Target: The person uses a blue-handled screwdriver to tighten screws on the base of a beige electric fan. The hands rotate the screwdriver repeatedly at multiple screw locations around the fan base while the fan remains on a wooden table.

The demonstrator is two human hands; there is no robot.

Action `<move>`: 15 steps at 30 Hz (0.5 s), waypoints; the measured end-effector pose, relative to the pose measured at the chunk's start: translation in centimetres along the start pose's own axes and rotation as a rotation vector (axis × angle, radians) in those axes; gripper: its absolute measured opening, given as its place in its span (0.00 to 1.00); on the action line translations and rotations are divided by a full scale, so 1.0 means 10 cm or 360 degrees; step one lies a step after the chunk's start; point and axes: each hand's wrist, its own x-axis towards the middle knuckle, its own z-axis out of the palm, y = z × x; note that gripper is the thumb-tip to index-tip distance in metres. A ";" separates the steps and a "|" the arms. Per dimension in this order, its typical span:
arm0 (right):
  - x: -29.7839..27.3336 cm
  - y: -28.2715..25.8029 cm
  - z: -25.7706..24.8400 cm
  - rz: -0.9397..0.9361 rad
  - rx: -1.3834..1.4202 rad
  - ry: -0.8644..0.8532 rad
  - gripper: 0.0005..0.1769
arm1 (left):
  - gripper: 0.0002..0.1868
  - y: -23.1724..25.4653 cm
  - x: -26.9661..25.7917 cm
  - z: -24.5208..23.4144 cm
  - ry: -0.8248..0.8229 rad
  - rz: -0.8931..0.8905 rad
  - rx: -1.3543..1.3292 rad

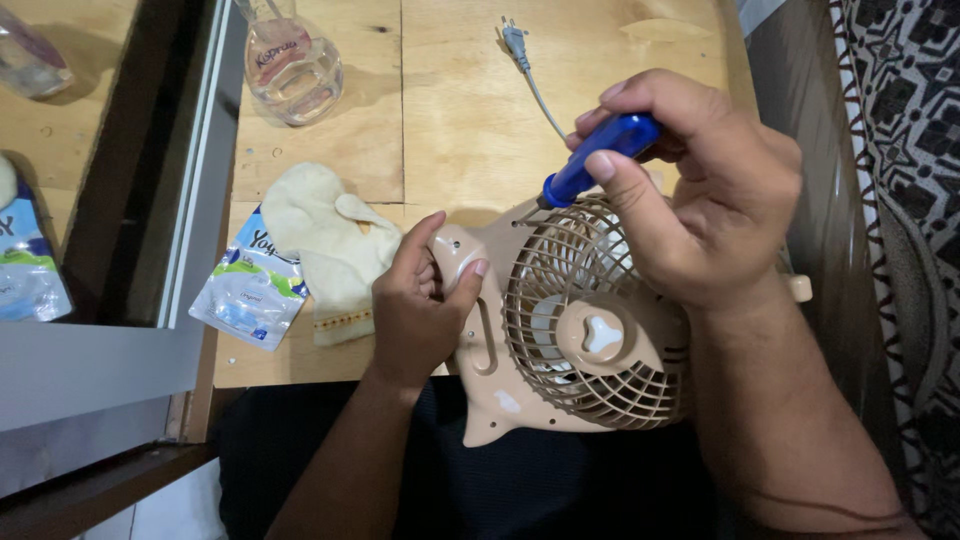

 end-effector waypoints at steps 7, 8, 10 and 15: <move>0.03 0.00 0.03 -0.0032 0.0010 -0.0063 0.13 | 0.32 -0.02 -0.01 0.00 0.0008 0.0025 0.0041; 0.03 0.00 0.03 -0.0043 0.0006 -0.0072 0.13 | 0.32 -0.02 -0.01 0.00 0.0005 0.0035 0.0033; 0.05 -0.01 0.03 -0.0072 -0.0012 -0.0094 0.13 | 0.32 -0.02 -0.01 -0.01 0.0022 -0.0010 0.0138; 0.08 -0.03 0.05 -0.0093 -0.0020 -0.0138 0.13 | 0.31 0.00 -0.01 0.01 0.0013 0.0046 -0.0016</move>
